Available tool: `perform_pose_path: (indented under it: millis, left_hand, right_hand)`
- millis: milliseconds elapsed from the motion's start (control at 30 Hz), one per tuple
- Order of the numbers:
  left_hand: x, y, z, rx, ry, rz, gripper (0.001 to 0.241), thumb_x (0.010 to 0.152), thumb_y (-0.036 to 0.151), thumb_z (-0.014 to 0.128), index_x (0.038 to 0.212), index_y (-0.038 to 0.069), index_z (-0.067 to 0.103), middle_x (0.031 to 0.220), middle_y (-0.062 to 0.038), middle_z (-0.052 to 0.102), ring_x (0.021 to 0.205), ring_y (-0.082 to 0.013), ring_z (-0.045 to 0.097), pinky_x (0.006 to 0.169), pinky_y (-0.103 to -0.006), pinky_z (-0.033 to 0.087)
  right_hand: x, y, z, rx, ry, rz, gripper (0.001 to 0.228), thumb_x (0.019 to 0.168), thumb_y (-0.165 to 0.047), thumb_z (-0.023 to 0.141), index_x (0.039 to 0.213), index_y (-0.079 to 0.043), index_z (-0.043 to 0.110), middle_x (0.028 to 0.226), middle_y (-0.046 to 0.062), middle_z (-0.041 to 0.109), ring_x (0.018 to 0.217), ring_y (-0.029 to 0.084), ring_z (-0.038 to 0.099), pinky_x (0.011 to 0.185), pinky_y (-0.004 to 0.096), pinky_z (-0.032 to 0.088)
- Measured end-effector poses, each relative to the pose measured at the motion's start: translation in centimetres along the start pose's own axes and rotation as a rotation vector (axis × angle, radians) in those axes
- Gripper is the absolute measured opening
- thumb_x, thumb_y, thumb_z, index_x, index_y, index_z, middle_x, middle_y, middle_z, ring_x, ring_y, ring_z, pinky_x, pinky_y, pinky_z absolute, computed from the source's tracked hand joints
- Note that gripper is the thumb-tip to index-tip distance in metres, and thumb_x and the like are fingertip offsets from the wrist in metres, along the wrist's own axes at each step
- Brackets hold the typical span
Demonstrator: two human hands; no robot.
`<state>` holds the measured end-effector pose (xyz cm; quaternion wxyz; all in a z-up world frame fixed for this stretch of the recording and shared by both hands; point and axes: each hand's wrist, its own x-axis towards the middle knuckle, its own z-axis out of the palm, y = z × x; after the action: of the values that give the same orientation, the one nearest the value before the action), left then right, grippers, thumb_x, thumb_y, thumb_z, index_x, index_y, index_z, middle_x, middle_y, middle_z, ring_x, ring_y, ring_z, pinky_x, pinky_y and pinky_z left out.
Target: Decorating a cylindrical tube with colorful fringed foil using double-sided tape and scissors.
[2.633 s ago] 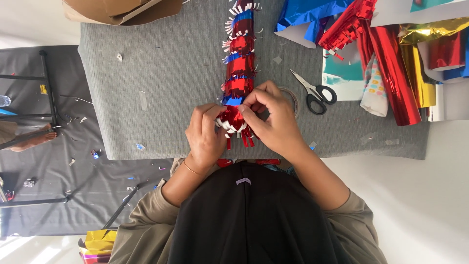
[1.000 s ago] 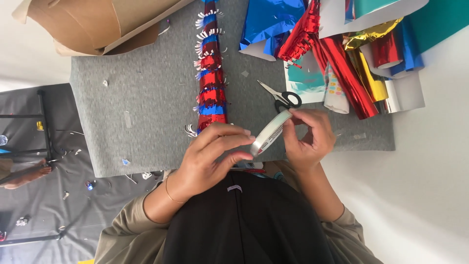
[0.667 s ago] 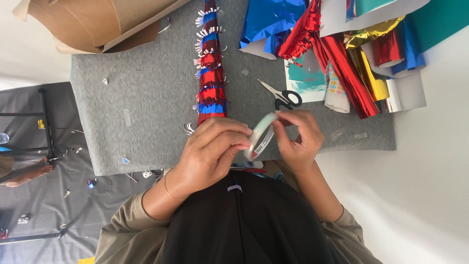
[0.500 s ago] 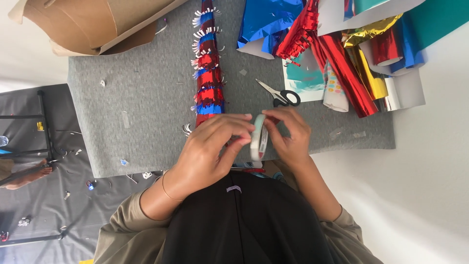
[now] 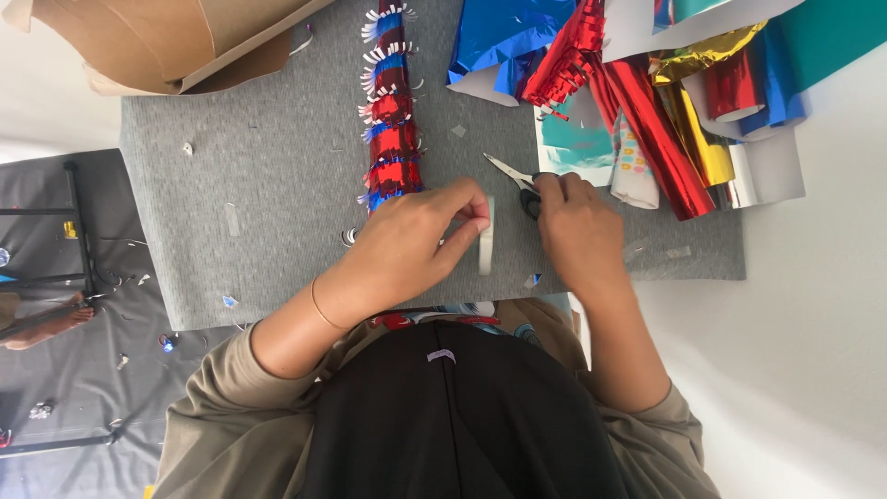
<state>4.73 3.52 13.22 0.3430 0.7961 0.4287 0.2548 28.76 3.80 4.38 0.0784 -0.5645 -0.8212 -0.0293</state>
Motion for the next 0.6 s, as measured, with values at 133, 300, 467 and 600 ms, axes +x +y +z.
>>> perform_pose_path:
  millis: [133,300,467,600]
  left_hand:
    - [-0.2,0.0,-0.3,0.012,-0.024,-0.011,0.004,0.098,0.007,0.06,0.102,0.008,0.062,0.086,-0.018,0.076,0.083,-0.0372,0.077,0.066,-0.0425,0.059]
    - [-0.3,-0.1,-0.3,0.037,-0.056,-0.008,0.006,0.101,0.009,0.058,0.105,0.006,0.061,0.088,-0.021,0.076,0.085,-0.0391,0.077,0.068,-0.0442,0.059]
    - [0.0,-0.2,0.0,0.048,-0.046,0.015,0.004,0.102,0.01,0.058,0.103,0.008,0.061,0.082,-0.018,0.074,0.079,-0.0348,0.076,0.066,-0.0401,0.059]
    - [0.0,-0.4,0.0,0.043,-0.014,0.022,0.004,0.102,0.01,0.058,0.103,0.006,0.061,0.079,-0.018,0.073,0.079,-0.0359,0.076,0.064,-0.0415,0.058]
  right_hand:
    - [0.0,3.5,-3.7,0.516,-0.139,-0.017,0.029,0.092,0.0,0.07,0.12,-0.002,0.064,0.096,0.02,0.067,0.088,0.04,0.071,0.066,0.047,0.057]
    - [-1.2,4.4,-7.8,0.883,-0.198,-0.148,0.05,0.074,-0.008,0.085,0.123,-0.009,0.071,0.103,0.016,0.071,0.096,0.03,0.069,0.072,0.044,0.054]
    - [-0.3,4.2,-8.2,0.713,-0.188,-0.204,0.05,0.073,-0.012,0.089,0.121,-0.013,0.075,0.103,0.015,0.071,0.095,0.036,0.069,0.078,0.047,0.052]
    - [0.3,4.0,-8.3,0.647,-0.147,-0.24,0.047,0.074,-0.014,0.089,0.119,-0.014,0.077,0.105,0.015,0.071,0.096,0.037,0.068,0.083,0.048,0.05]
